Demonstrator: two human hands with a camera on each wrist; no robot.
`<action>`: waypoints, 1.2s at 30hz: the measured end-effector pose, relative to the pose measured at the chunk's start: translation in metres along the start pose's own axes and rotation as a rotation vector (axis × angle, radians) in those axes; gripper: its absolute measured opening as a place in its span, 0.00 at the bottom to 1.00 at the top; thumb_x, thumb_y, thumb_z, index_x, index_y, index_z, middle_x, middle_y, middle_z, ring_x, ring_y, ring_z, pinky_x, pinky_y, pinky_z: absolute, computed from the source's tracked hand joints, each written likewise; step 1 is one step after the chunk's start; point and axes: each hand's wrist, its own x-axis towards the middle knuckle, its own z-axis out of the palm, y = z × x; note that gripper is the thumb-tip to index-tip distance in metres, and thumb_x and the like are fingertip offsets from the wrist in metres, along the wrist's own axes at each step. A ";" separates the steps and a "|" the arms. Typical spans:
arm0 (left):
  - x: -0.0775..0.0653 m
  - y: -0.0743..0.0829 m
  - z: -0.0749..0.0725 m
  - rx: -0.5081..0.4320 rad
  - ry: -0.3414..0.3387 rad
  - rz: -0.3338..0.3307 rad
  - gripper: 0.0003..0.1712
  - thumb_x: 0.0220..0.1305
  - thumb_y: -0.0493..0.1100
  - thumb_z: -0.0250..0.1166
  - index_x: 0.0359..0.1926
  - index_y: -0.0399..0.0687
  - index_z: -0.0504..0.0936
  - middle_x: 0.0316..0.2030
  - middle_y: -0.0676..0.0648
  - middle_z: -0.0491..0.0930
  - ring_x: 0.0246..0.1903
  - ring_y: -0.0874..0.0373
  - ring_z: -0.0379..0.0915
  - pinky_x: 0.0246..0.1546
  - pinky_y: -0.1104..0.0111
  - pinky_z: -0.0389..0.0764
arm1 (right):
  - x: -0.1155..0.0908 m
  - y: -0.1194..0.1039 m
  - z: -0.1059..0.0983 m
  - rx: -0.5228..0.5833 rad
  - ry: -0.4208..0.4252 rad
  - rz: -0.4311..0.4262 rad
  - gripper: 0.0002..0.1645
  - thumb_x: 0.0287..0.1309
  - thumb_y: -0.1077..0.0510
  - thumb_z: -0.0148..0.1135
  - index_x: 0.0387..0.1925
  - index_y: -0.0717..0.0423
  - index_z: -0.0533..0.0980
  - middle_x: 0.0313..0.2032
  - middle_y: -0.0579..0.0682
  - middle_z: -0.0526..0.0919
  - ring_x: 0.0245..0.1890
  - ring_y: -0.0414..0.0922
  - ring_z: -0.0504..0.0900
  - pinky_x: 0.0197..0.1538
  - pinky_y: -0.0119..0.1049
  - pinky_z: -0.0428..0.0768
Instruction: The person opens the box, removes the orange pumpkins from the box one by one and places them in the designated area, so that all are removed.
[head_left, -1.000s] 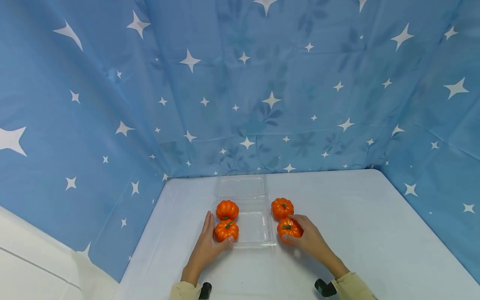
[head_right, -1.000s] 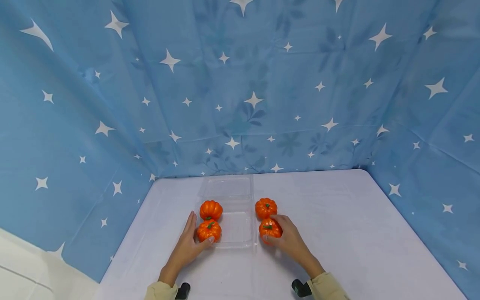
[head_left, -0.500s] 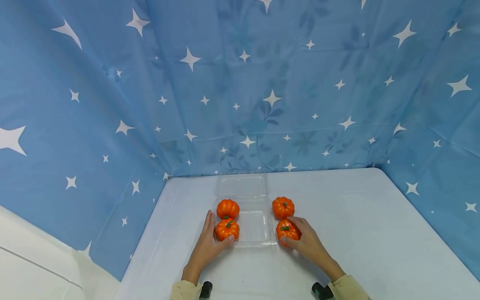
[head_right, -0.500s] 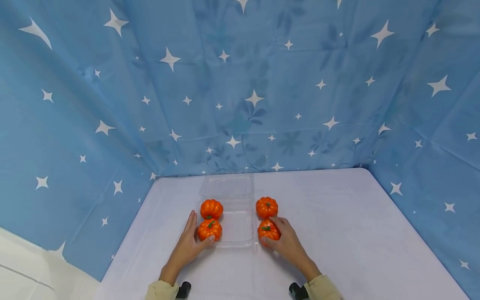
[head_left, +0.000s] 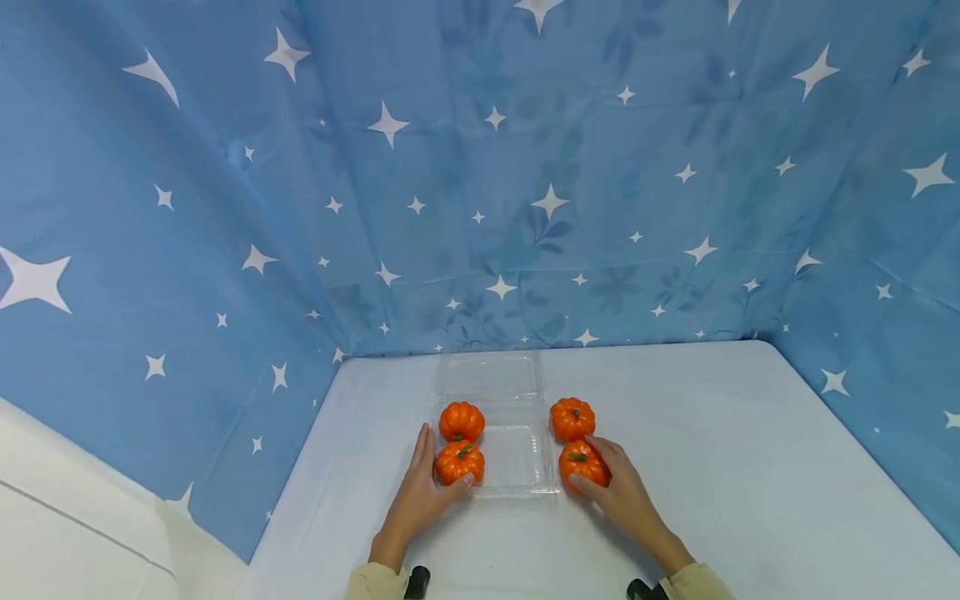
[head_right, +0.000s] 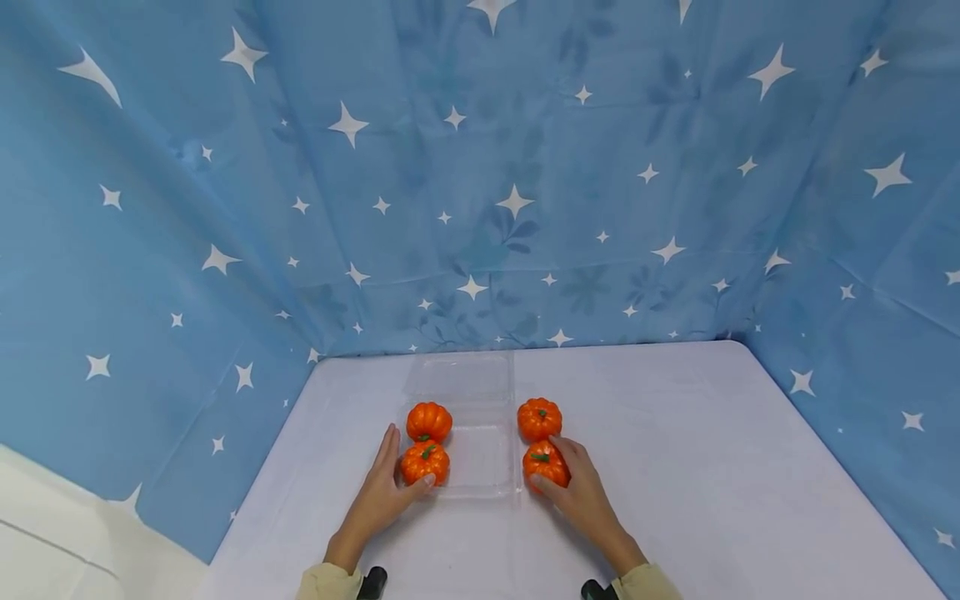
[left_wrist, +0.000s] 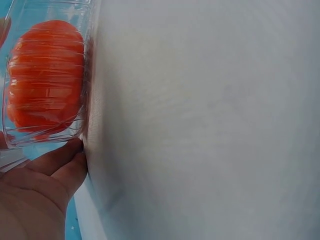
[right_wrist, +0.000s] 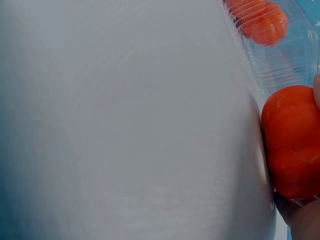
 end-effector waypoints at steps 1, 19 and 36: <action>0.000 0.000 0.000 -0.001 0.001 0.001 0.71 0.62 0.71 0.73 0.86 0.36 0.45 0.86 0.42 0.38 0.82 0.39 0.45 0.76 0.40 0.57 | 0.000 0.001 0.000 -0.002 0.005 0.000 0.42 0.63 0.54 0.79 0.72 0.68 0.72 0.66 0.69 0.74 0.63 0.66 0.77 0.65 0.68 0.76; -0.002 0.002 -0.003 -0.010 -0.001 0.006 0.70 0.62 0.69 0.74 0.86 0.36 0.45 0.86 0.42 0.37 0.83 0.40 0.44 0.76 0.41 0.56 | 0.000 -0.005 0.005 -0.011 0.017 0.000 0.46 0.65 0.51 0.77 0.75 0.68 0.67 0.71 0.71 0.65 0.67 0.70 0.71 0.68 0.72 0.71; -0.001 -0.002 -0.001 -0.012 0.001 0.009 0.71 0.62 0.70 0.74 0.86 0.36 0.45 0.86 0.42 0.37 0.83 0.40 0.44 0.76 0.42 0.57 | 0.029 -0.037 -0.013 -0.028 -0.051 -0.027 0.55 0.70 0.46 0.70 0.85 0.61 0.52 0.84 0.68 0.41 0.80 0.74 0.47 0.67 0.78 0.61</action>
